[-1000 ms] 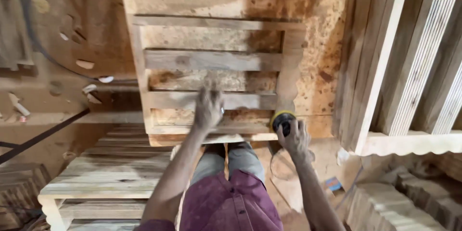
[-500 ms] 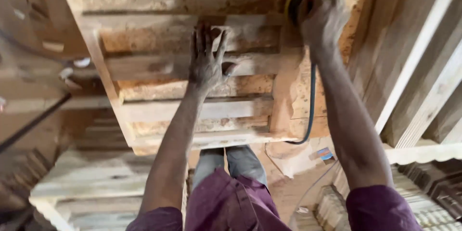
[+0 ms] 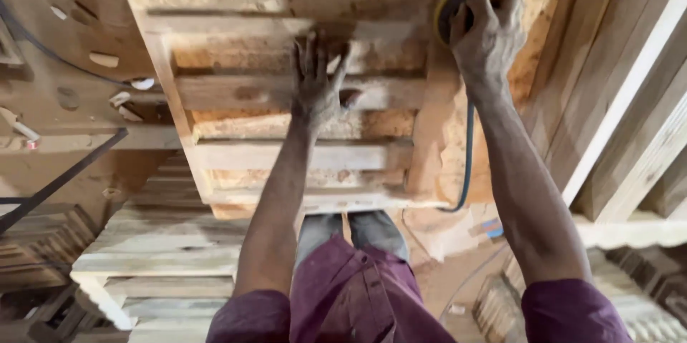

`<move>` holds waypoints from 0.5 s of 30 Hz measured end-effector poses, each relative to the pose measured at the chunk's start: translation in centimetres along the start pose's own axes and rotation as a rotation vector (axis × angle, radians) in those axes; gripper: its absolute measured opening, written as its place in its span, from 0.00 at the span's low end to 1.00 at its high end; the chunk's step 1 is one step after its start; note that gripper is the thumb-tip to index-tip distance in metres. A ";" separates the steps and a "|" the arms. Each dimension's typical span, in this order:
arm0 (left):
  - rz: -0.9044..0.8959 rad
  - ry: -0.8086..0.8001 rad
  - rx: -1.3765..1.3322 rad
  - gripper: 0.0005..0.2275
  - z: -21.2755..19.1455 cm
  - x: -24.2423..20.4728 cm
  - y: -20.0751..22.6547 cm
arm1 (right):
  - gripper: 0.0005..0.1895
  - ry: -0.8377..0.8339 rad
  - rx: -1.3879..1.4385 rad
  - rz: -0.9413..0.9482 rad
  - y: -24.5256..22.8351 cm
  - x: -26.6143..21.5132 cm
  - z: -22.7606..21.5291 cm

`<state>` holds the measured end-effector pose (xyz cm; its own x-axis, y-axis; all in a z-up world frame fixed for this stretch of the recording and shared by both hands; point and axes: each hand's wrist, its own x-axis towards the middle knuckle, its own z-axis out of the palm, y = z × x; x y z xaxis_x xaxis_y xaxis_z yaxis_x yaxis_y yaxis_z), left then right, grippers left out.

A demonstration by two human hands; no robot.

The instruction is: The person sands various wooden furniture components, including slats and frames, using a power sander.

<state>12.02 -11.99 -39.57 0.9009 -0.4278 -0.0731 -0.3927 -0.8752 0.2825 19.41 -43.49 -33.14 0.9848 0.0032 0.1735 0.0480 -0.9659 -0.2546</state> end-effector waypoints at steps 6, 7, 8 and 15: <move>0.064 0.136 0.076 0.39 2.5 -0.1 -1.0 | 0.09 -0.038 -0.029 0.000 -2.1 -4.3 -1.4; 0.064 0.140 0.053 0.38 2.8 -0.1 -1.1 | 0.08 -0.052 -0.037 0.001 -2.5 -4.8 -1.3; 0.076 0.180 0.065 0.39 2.9 -0.2 -1.1 | 0.08 -0.037 -0.032 -0.013 -3.1 -5.6 -1.3; -0.038 -0.136 0.042 0.43 -0.4 0.8 -0.5 | 0.07 -0.038 -0.002 -0.066 -5.2 -8.8 -1.4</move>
<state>13.03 -11.83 -39.43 0.8828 -0.4187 -0.2130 -0.3690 -0.8987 0.2370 10.28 -38.84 -31.98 0.9852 0.0768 0.1535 0.1128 -0.9638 -0.2418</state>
